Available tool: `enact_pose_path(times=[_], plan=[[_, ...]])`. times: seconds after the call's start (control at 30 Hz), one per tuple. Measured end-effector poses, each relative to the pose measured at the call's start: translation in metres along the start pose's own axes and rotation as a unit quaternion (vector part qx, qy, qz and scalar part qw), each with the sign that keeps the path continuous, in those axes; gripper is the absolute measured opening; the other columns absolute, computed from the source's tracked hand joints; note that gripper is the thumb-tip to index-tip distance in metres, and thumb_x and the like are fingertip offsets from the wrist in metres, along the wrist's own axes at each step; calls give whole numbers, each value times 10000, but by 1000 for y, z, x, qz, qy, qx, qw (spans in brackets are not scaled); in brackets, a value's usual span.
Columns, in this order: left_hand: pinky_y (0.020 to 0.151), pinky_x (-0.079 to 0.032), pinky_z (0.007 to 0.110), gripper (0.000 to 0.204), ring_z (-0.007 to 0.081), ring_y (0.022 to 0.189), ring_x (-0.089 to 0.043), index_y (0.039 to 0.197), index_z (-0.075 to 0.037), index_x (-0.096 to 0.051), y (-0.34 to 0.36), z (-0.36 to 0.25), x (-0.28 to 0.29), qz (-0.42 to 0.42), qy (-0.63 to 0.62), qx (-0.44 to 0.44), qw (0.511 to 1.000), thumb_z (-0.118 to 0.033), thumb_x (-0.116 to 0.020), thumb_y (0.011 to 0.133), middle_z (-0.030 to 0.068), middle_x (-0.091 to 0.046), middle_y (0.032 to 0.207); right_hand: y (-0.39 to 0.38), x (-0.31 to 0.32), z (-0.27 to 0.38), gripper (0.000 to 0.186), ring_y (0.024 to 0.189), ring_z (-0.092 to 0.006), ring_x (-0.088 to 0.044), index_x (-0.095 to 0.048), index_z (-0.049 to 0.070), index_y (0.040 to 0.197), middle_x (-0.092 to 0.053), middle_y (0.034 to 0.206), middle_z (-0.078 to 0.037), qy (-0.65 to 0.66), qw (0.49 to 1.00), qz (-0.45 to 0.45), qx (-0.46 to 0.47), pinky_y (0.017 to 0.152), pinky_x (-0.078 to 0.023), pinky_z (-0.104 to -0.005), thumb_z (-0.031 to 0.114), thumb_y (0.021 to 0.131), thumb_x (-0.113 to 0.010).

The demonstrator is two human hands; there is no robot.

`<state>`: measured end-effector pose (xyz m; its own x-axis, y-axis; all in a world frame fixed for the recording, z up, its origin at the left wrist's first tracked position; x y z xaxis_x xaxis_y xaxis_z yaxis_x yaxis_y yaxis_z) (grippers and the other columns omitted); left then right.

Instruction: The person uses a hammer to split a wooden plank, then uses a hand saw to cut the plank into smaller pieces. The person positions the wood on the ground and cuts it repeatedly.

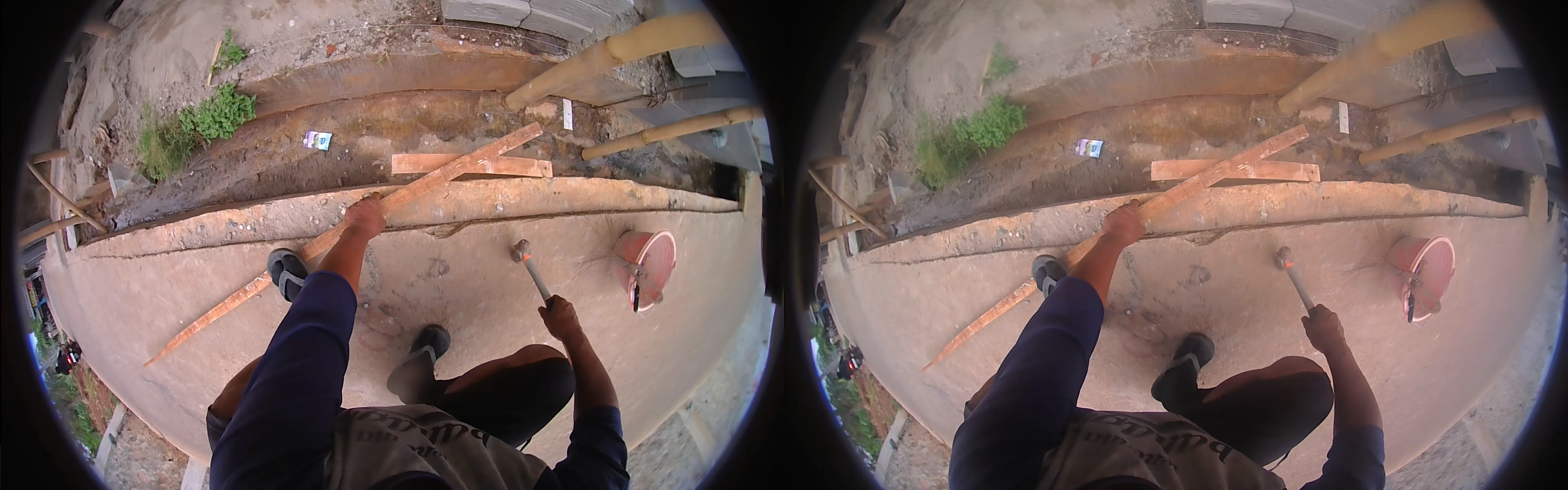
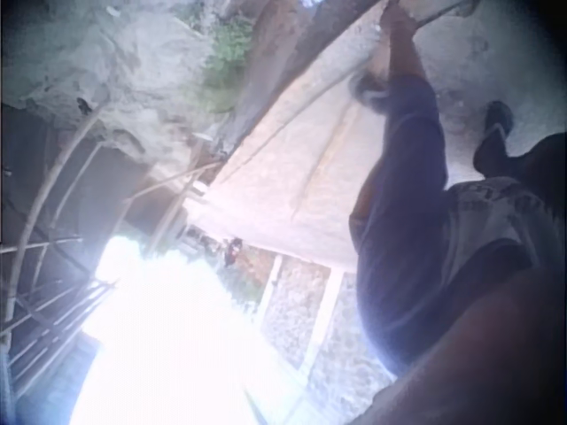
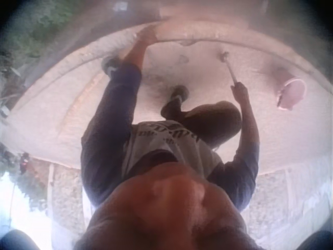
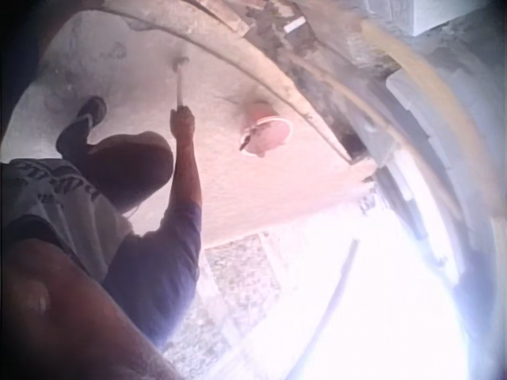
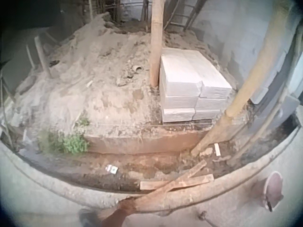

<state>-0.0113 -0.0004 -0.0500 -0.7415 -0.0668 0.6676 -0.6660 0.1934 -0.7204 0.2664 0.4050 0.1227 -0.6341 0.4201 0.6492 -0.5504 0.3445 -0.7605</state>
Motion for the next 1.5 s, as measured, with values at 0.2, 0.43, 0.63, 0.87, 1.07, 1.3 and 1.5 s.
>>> enact_pose_path(times=[0.2, 0.43, 0.63, 0.87, 1.07, 1.3, 1.5], plan=[[901, -511, 387, 571, 339, 1063, -643, 1216, -7, -580, -16, 9, 68, 56, -68, -74, 993, -244, -679, 705, 215, -664, 1121, -2, 13, -4, 262, 892, -440, -671, -616, 9, 982, -676, 926, -257, -74, 997, -26, -13, 801, -536, -516, 259, 917, -571], [865, -502, 393, 585, 350, 962, -647, 1140, 13, -611, -77, 17, 129, 11, -94, -69, 993, -306, -738, 667, 226, -670, 1002, 1, 11, -8, 285, 950, -408, -677, -620, 10, 1010, -675, 978, -247, -66, 998, -16, -10, 831, -537, -502, 260, 962, -492], [896, -485, 395, 589, 336, 1019, -633, 1151, -15, -620, -97, 13, 136, -27, -103, -53, 993, -307, -758, 658, 215, -661, 1061, -3, -2, -14, 295, 967, -402, -675, -612, 8, 1045, -669, 1005, -244, -33, 999, -24, -20, 851, -534, -490, 265, 969, -488], [970, -436, 385, 681, 302, 1131, -583, 1305, -34, -558, -118, 2, 101, 132, -155, -91, 975, -288, -690, 688, 181, -629, 1194, -3, 5, -4, 275, 818, -330, -708, -629, -25, 1033, -694, 934, -221, 44, 997, 28, -48, 702, -568, -456, 213, 927, -541], [947, -451, 367, 712, 281, 1086, -606, 1338, -21, -542, -118, -18, 90, 233, -128, -79, 961, -305, -661, 696, 171, -646, 1168, -8, 6, -3, 241, 491, -243, -631, -578, -90, 924, -599, 641, -131, 236, 959, 136, -78, 410, -522, -401, 144, 868, -590], [904, -502, 394, 608, 307, 1007, -661, 1241, -50, -591, -99, -6, 44, 103, -111, -99, 983, -336, -683, 713, 182, -686, 1069, -2, -25, 1, 300, 557, -284, -657, -591, -95, 903, -622, 678, -177, 248, 965, 72, -38, 495, -537, -442, 194, 843, -644], [922, -525, 432, 589, 361, 1063, -651, 1295, -86, -529, -114, -31, 18, -7, 4, -13, 1000, -291, -670, 762, 203, -682, 1112, -40, -33, 7, 337, 810, -427, -650, -636, -41, 933, -650, 816, -269, 252, 965, -73, -7, 767, -509, -458, 274, 816, -669]])
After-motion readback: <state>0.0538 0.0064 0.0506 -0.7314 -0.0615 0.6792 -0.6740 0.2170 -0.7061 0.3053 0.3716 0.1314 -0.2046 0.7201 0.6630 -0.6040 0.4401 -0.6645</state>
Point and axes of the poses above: each hand's wrist, its own y-axis towards the middle knuckle, its own x-axis out of the back of the hand, z = x × y, the point moved 6 cm from there along y, towards the middle knuckle
